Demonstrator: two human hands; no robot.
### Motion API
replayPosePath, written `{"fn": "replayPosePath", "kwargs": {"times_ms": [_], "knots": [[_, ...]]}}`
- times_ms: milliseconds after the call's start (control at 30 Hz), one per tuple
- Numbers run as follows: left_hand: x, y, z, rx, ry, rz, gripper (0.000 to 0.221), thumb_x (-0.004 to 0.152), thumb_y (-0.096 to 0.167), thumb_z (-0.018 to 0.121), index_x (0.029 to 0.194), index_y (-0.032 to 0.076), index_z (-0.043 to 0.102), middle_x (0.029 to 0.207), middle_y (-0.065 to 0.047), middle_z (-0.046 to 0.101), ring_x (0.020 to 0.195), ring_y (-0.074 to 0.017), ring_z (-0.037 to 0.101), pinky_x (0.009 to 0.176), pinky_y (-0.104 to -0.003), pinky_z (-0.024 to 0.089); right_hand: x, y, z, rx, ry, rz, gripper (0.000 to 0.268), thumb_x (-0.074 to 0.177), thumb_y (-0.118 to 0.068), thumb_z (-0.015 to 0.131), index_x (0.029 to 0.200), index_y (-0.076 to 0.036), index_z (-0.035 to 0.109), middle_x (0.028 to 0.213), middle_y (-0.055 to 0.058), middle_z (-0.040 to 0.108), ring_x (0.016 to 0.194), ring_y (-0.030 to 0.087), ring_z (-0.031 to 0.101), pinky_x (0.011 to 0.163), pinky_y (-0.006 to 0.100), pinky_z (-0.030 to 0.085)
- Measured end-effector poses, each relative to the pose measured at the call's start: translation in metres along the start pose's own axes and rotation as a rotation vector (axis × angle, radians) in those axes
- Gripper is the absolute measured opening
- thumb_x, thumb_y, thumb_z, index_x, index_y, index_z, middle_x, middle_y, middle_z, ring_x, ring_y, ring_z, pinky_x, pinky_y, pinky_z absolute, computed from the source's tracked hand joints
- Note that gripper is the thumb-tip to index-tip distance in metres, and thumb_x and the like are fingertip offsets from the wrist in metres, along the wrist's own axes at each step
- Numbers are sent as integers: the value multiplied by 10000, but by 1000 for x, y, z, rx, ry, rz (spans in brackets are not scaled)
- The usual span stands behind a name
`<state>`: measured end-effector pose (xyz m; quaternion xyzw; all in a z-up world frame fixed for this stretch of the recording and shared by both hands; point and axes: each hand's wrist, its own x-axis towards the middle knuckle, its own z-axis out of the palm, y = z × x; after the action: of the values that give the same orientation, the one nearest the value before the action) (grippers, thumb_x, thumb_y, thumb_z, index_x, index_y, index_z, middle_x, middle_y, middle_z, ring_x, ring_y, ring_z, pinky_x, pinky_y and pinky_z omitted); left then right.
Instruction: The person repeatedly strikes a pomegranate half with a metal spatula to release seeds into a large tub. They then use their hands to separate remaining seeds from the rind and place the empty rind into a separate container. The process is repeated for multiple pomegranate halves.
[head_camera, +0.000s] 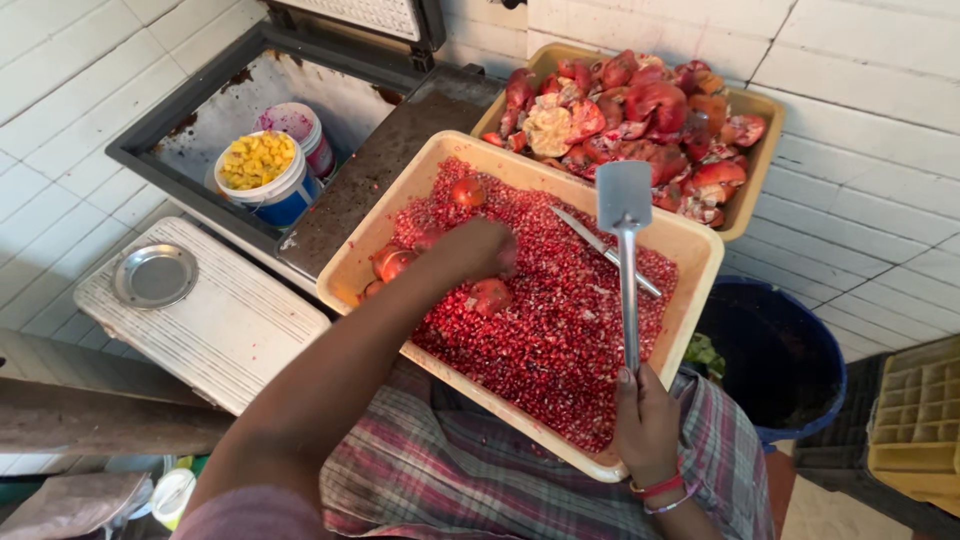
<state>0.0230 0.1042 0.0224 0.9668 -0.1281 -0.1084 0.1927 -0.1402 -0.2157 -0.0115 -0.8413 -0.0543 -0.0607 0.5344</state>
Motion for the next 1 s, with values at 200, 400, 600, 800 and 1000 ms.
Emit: {"fn": "replayPosePath", "kwargs": {"times_ms": [200,400,600,800,1000], "knots": [[-93,-17,51,73,245,-45,209,754,171,724,959,134,734,912,-120,733,901,-345,715,746,-490,564,2,-4,1,-52,-83,0,384,1042,-344,518,876,-10,607,526,107,490,447,161,472,464,380,371],[-86,-17,37,-73,355,-84,77,864,164,683,916,122,722,873,-122,733,862,-334,718,736,-479,557,0,-3,2,-74,-27,-17,381,1040,-339,532,880,-3,615,510,111,474,441,159,458,457,386,370],[9,-47,44,-78,329,21,70,851,137,659,885,89,697,831,-154,722,811,-360,706,738,-474,555,-1,-5,5,-118,-9,-35,339,1024,-316,560,885,-16,634,492,124,481,410,192,475,447,393,350],[56,-54,70,-135,-26,-187,178,788,210,628,817,69,733,849,-196,721,808,-363,713,805,-496,555,-1,-4,6,-124,-30,-43,311,1023,-301,552,890,-29,626,496,127,496,401,213,492,439,399,344],[74,-66,90,-40,-34,-239,205,834,205,603,897,54,728,916,-212,711,824,-379,698,789,-507,542,-3,-2,8,-142,-6,-59,314,1026,-286,564,867,-18,603,506,132,500,406,223,486,445,408,348]]}}
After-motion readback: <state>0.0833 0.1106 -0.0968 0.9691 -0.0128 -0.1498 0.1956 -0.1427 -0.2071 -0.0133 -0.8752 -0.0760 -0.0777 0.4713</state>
